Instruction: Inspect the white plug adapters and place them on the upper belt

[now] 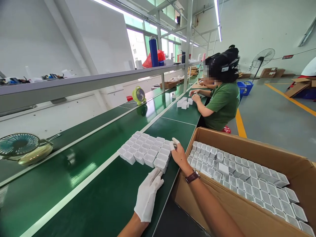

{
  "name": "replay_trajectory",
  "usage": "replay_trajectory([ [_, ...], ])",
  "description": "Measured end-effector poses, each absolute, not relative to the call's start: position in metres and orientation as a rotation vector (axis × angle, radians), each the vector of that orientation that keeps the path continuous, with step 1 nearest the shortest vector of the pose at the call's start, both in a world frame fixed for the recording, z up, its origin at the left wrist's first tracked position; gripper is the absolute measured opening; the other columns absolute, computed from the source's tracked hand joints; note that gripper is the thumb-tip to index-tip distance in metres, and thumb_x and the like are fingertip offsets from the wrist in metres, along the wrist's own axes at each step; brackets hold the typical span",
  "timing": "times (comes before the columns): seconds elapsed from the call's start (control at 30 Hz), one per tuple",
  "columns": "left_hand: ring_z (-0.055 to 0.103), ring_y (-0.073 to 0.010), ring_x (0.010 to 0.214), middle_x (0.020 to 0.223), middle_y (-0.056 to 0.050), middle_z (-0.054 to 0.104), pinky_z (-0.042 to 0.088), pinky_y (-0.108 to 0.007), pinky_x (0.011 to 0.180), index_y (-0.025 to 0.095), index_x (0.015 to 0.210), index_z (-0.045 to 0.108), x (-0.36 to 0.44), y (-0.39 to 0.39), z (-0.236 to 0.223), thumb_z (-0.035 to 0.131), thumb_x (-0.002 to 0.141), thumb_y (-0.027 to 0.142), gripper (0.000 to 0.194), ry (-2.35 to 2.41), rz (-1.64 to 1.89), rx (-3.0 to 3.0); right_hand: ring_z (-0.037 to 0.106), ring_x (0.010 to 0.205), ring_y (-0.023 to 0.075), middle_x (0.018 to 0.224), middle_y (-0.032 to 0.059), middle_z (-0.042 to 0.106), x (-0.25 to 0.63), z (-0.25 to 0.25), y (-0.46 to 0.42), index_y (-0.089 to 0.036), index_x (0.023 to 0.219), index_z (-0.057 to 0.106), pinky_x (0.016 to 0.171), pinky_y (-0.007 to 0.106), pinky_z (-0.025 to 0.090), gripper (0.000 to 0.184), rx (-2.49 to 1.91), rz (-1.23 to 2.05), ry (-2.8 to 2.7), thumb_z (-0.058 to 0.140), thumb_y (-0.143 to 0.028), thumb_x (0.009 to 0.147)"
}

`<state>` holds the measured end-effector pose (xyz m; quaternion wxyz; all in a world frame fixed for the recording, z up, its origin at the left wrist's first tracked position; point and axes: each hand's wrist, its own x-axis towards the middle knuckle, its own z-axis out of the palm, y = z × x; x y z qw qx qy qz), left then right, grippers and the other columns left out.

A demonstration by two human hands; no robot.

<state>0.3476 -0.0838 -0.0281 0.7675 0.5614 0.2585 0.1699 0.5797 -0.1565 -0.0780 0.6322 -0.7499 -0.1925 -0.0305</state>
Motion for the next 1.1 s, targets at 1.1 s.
replay_trajectory([
  [1.1, 0.063, -0.0214, 0.066, 0.082, -0.004, 0.074, 0.041, -0.029, 0.063, 0.031, 0.131, 0.068, 0.367, -0.025, 0.009, 0.066, 0.083, 0.032, 0.047, 0.564, 0.371, 2.14, 0.06, 0.128, 0.0264, 0.137, 0.0128, 0.065, 0.56, -0.076, -0.157, -0.018, 0.132, 0.062, 0.117, 0.05, 0.04, 0.048, -1.596, -0.251, -0.353, 0.051, -0.049, 0.097],
])
